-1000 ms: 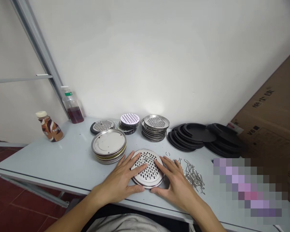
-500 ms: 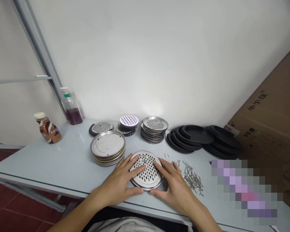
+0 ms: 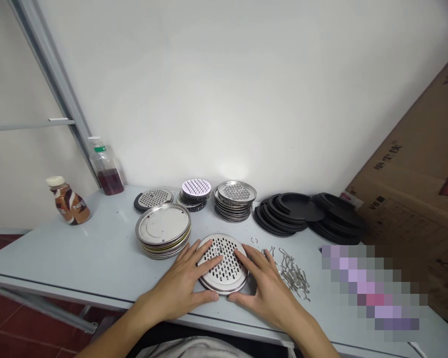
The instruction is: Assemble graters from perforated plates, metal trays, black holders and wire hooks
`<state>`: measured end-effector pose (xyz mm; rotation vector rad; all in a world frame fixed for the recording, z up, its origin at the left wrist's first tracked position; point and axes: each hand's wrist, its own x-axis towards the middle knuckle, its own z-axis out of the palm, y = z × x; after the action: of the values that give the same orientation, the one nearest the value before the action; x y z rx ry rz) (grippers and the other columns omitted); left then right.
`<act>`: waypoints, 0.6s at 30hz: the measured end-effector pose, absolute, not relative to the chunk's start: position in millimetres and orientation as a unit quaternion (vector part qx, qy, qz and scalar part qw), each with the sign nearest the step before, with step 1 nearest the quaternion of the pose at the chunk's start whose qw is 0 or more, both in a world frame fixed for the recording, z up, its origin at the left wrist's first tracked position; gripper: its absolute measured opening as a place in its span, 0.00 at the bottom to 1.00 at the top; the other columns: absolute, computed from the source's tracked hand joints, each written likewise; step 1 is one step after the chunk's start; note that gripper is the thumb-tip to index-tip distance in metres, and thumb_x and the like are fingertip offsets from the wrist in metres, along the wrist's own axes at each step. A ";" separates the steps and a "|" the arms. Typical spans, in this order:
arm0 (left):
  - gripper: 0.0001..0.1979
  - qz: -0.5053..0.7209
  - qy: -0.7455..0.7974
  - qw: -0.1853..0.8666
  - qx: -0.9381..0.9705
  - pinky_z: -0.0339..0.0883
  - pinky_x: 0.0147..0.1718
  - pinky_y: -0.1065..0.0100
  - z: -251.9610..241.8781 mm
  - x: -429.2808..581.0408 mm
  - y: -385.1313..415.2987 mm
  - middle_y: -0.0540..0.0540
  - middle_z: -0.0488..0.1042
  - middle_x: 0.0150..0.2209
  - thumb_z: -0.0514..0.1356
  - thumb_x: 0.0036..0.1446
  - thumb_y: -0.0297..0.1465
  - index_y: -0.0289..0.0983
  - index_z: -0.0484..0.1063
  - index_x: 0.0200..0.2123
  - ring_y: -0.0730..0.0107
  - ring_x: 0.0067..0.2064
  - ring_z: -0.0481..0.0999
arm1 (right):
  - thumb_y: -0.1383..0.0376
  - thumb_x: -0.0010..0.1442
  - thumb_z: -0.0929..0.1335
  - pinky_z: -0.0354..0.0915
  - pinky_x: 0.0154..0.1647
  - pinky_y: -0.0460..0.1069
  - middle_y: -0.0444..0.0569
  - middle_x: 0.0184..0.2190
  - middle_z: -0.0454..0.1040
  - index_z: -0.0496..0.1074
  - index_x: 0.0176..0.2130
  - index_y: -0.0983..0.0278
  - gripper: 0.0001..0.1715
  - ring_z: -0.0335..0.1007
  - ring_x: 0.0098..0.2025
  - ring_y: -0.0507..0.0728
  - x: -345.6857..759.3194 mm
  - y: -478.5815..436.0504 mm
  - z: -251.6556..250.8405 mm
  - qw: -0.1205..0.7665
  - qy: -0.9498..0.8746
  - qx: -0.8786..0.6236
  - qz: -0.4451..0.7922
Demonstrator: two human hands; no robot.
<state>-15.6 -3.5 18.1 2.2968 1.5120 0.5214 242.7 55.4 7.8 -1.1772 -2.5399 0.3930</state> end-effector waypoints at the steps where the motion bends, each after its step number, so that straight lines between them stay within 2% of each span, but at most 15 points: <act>1: 0.38 0.181 0.534 0.170 0.808 0.43 0.65 0.38 18.4 -15.5 -3.5 0.50 0.41 0.72 0.63 0.58 0.47 0.57 0.51 0.67 0.44 0.71 0.41 | 0.40 0.53 0.69 0.35 0.70 0.70 0.56 0.69 0.54 0.53 0.68 0.55 0.52 0.44 0.71 0.67 242.7 55.3 7.8 0.157 -0.887 -0.412 0.138; 7: 0.39 0.189 0.532 0.170 0.808 0.43 0.65 0.38 17.1 -16.6 -4.0 0.50 0.42 0.72 0.64 0.57 0.46 0.57 0.51 0.67 0.44 0.71 0.41 | 0.40 0.52 0.70 0.35 0.70 0.71 0.55 0.70 0.51 0.56 0.67 0.55 0.52 0.43 0.71 0.69 241.4 51.4 9.3 0.172 -0.881 -0.408 0.168; 9: 0.39 0.190 0.531 0.168 0.808 0.43 0.65 0.38 16.3 -17.3 -4.2 0.49 0.42 0.72 0.65 0.57 0.47 0.57 0.51 0.67 0.44 0.71 0.42 | 0.42 0.55 0.69 0.43 0.69 0.70 0.52 0.70 0.51 0.59 0.66 0.53 0.46 0.46 0.70 0.69 245.6 57.3 19.2 0.205 -0.864 -0.423 0.179; 11: 0.39 0.194 0.530 0.168 0.809 0.43 0.66 0.38 15.8 -17.9 -4.5 0.49 0.42 0.72 0.65 0.56 0.47 0.57 0.52 0.67 0.44 0.71 0.42 | 0.46 0.61 0.67 0.55 0.65 0.66 0.51 0.67 0.58 0.65 0.62 0.54 0.34 0.54 0.67 0.67 257.3 76.1 36.8 0.273 -0.830 -0.457 0.165; 14: 0.39 0.197 0.530 0.172 0.806 0.43 0.65 0.38 16.1 -18.1 -5.0 0.50 0.42 0.72 0.65 0.56 0.47 0.57 0.53 0.67 0.43 0.71 0.42 | 0.49 0.63 0.65 0.65 0.58 0.61 0.56 0.56 0.73 0.71 0.56 0.61 0.28 0.68 0.58 0.66 291.8 131.7 70.2 0.374 -0.771 -0.511 0.065; 16: 0.39 0.196 0.533 0.175 0.804 0.43 0.65 0.38 16.9 -17.7 -5.3 0.50 0.43 0.72 0.65 0.56 0.47 0.58 0.53 0.67 0.43 0.71 0.42 | 0.52 0.62 0.66 0.65 0.55 0.61 0.61 0.50 0.76 0.72 0.55 0.67 0.29 0.72 0.53 0.68 322.7 177.8 88.5 0.348 -0.715 -0.606 -0.033; 18: 0.38 0.189 0.537 0.179 0.803 0.43 0.65 0.37 17.8 -17.1 -5.7 0.51 0.42 0.72 0.65 0.56 0.47 0.58 0.52 0.67 0.43 0.71 0.42 | 0.54 0.61 0.65 0.65 0.48 0.64 0.73 0.46 0.75 0.71 0.56 0.74 0.32 0.71 0.51 0.75 353.3 219.1 98.2 0.305 -0.662 -0.679 -0.083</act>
<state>-17.1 -5.7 17.8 2.2688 1.5178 0.5339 353.3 219.1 98.2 -1.7985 -1.7532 -0.2189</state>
